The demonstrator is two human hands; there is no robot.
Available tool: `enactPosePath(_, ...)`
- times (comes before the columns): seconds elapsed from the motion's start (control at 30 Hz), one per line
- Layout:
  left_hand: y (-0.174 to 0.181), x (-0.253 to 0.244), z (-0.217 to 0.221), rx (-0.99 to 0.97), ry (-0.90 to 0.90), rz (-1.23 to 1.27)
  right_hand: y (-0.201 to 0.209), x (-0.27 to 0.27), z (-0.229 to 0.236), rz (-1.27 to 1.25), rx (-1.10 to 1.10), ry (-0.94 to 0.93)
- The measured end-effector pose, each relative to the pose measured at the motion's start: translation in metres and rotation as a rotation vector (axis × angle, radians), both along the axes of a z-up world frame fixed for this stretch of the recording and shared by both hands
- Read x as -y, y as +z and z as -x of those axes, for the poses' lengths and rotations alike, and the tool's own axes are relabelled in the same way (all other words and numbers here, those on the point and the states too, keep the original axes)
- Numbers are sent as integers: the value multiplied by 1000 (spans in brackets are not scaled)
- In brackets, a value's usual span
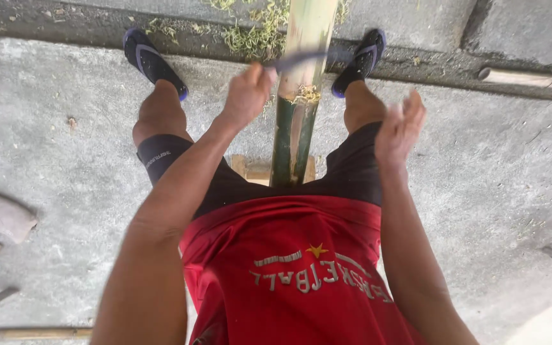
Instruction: The recorder is shaving a large bamboo stalk with a curved knife.
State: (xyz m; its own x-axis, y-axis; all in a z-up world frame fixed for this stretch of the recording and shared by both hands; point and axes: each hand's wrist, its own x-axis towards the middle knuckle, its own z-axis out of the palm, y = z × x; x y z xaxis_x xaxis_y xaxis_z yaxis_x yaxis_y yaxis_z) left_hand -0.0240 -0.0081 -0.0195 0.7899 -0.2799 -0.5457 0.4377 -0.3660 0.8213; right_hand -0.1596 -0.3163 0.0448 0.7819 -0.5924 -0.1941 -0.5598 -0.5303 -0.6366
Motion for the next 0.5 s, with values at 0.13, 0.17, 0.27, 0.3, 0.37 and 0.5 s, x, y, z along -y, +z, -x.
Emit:
enactPosePath(0.13,13,-10,4,-3,-450,-3,-23,29,65,114,-70,-28)
enactPosePath(0.17,15,-11,7,-14,-361,-58,-26,30,78,143,-71,3)
enactPosePath(0.27,12,-8,4,74,-328,-69,-39,30,66,242,-36,75)
enactPosePath(0.3,10,-5,8,133,-389,-19,-40,31,62,312,-40,116)
enactPosePath(0.37,24,-4,10,43,-361,-78,-37,30,71,341,-79,155)
enactPosePath(0.5,3,-4,15,113,-97,-34,-37,23,57,364,-93,172)
